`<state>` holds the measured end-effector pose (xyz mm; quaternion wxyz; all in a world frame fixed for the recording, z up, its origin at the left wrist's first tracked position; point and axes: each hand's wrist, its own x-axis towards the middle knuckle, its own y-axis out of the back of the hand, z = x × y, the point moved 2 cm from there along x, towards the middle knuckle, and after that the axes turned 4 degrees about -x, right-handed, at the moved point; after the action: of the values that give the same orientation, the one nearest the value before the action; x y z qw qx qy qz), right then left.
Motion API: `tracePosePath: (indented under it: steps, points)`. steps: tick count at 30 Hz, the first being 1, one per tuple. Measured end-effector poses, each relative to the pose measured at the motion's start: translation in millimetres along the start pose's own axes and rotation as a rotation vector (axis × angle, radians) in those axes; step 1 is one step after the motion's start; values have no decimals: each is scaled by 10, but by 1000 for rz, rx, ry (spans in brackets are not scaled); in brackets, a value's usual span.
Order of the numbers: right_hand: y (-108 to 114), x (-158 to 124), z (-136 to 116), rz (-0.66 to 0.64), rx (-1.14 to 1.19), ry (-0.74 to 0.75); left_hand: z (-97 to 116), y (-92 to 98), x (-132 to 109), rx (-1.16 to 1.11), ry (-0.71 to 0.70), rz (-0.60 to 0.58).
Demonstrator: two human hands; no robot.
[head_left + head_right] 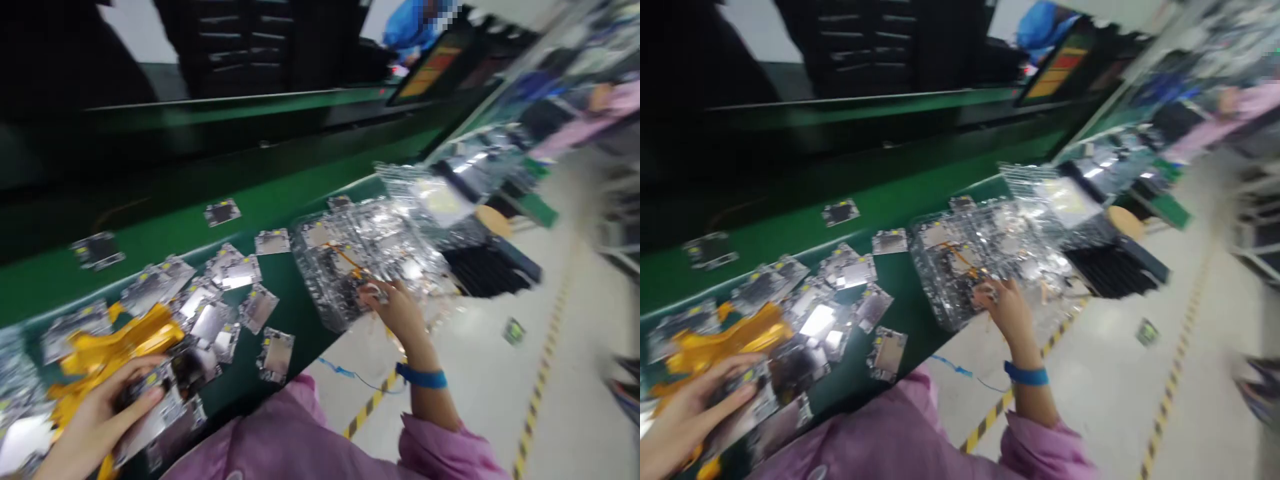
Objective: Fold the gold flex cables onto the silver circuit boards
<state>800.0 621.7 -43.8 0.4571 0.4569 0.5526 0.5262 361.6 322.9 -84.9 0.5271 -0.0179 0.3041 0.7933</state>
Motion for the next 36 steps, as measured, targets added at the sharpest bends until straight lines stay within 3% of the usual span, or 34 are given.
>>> tracePosePath:
  steps: [2,4,6,8,11,13,16,18,21,26,32,36]
  points:
    - [88,-88,-242,117,39,130,-72,45,-90,-73,103,39]
    - [234,-270,-653,205,254,273,-66,69,-146,-163,168,131]
    - [364,-535,-1236,89,585,519,-3,68,-170,-239,172,237]
    - [397,-789,-1897,-142,771,740,53,57,-180,-311,138,285]
    - [196,-939,-2790,-331,706,892,-17,113,-237,-387,99,318]
    - [-41,-894,-3242,-346,551,950,-198,234,-335,-374,127,424]
    - [-362,-804,-3730,-298,385,1121,-536,446,-535,-307,228,629]
    - [-505,-794,-3975,-261,330,1258,-694,531,-639,-293,290,684]
    - [-630,-827,-4283,-218,272,1378,-767,565,-682,-302,321,677]
    - [-725,-895,-4641,-178,193,1348,-716,583,-575,-318,294,603]
    - [-732,-933,-4691,-228,200,1308,-714,681,-494,-276,275,584]
    - [-620,-843,-4615,-261,271,1293,-578,680,-409,-257,264,492]
